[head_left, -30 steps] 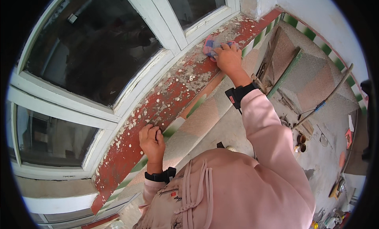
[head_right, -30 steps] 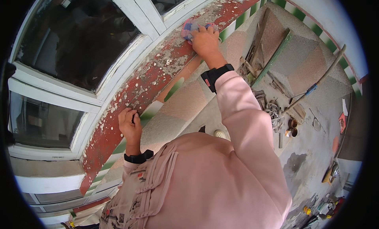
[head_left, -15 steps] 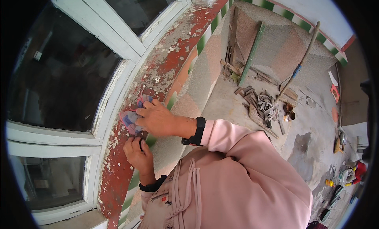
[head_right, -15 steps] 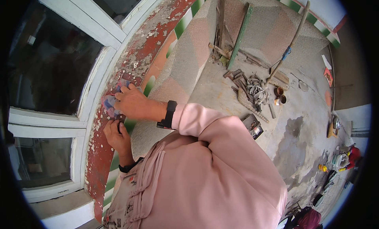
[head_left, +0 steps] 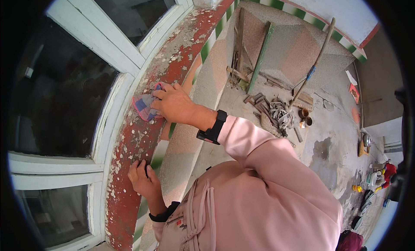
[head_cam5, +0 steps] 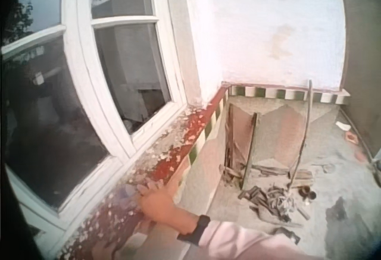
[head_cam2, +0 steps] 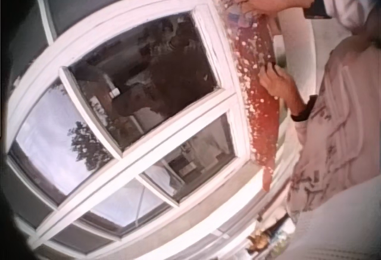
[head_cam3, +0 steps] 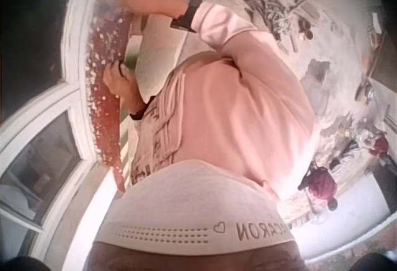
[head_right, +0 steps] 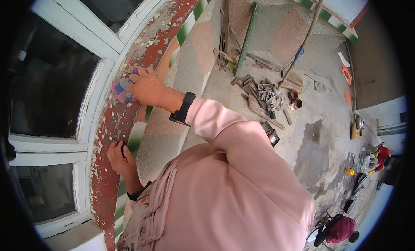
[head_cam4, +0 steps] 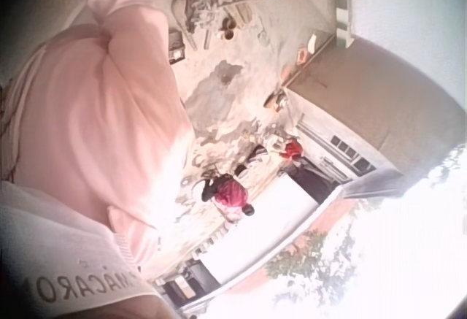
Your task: The person wipes a red-painted ledge and window sill with a cloth, removing white specks and dust. They move along the ledge, repeatedly rubbing the surface and occasionally adjusting the cloth.
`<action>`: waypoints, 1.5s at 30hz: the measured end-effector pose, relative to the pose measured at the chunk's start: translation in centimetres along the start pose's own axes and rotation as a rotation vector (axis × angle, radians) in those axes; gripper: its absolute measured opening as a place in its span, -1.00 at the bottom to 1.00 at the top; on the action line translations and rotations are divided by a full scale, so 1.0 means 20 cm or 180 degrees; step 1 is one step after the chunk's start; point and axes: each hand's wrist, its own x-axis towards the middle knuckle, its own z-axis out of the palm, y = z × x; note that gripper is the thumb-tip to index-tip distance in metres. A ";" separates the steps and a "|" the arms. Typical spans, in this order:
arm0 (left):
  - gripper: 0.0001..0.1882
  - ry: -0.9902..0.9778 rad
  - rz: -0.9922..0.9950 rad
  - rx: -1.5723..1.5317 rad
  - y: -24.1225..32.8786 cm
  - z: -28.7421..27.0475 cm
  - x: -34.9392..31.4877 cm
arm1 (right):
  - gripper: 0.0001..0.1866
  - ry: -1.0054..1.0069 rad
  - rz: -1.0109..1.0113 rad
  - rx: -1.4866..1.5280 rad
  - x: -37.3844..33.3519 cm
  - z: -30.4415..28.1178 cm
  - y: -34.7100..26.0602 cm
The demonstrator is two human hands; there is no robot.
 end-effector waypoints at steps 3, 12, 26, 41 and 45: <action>-0.83 -0.0099 -0.0395 -0.0202 0.02 -0.02 0.01 | -0.73 0.0063 0.0019 0.0071 0.06 -0.01 0.18; -0.75 -0.0727 -0.0281 -0.0190 0.51 0.05 0.54 | -0.74 -0.0091 0.0309 0.0092 0.26 -0.08 0.79; -0.37 -0.2042 0.1632 0.0089 0.68 0.94 1.32 | -0.66 0.0629 0.1556 0.0873 -0.56 -0.38 1.27; -0.48 -0.1602 0.2313 -0.0212 0.89 1.69 1.86 | -0.71 -0.0351 0.3045 0.0196 -1.45 -0.57 1.00; -0.59 -0.1940 0.2146 -0.0289 0.86 1.48 1.78 | -0.73 -0.0477 0.2936 0.0274 -1.41 -0.52 0.96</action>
